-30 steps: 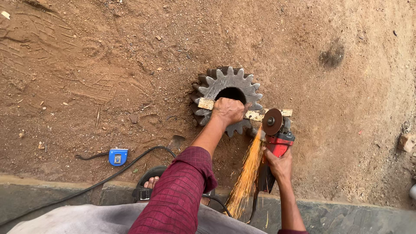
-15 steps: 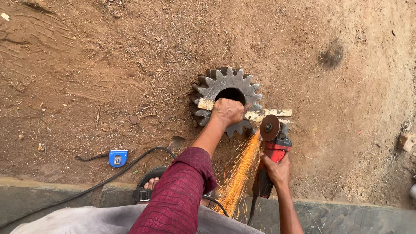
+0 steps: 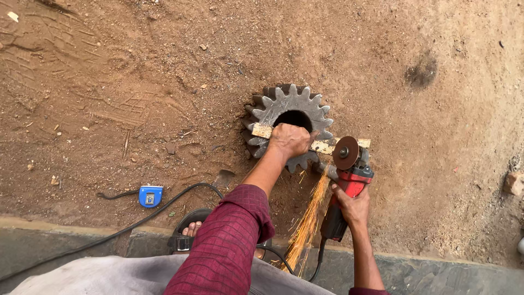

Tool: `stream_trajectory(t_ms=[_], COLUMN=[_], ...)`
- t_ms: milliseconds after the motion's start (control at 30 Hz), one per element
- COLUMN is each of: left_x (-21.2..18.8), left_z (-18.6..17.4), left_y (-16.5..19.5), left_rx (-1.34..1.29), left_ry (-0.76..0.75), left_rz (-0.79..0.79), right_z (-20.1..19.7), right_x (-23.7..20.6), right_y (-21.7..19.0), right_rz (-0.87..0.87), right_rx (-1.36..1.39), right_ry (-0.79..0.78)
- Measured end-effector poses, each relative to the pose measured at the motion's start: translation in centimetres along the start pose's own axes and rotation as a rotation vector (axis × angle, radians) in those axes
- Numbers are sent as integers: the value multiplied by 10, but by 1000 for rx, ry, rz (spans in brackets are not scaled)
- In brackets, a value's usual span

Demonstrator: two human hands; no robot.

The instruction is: The person holds a wooden stick across a large metal gear on the ground, measures it with a tape measure, and cuts it with an angle grinder, producing sparks. They reposition the stick, measure again, and make repeated cuts, at one point hammering the stick while it rests in the gear.

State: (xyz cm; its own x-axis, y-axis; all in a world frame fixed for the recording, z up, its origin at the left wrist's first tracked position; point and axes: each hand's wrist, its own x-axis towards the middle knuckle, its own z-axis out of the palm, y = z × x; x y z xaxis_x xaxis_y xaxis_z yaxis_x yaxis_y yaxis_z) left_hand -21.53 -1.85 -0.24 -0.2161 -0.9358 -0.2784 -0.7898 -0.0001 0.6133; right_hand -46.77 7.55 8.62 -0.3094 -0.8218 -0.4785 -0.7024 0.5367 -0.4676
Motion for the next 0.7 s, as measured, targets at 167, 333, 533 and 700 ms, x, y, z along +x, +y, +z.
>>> stream_trajectory(t_ms=[167, 333, 533, 700], left_x=[0, 1, 1, 1], left_z=[-2, 0, 2, 0], left_y=[0, 1, 0, 1], left_rx=[-5, -19, -17, -14], left_ry=[-53, -22, -26, -48], left_rz=[-9, -9, -12, -1], right_z=[0, 3, 6, 5], right_x=[1, -6, -18, -22], right_y=[5, 16, 22, 17], right_rz=[-19, -16, 40, 11], right_rx=[90, 34, -6, 37], right_ry=[-23, -2, 17, 8])
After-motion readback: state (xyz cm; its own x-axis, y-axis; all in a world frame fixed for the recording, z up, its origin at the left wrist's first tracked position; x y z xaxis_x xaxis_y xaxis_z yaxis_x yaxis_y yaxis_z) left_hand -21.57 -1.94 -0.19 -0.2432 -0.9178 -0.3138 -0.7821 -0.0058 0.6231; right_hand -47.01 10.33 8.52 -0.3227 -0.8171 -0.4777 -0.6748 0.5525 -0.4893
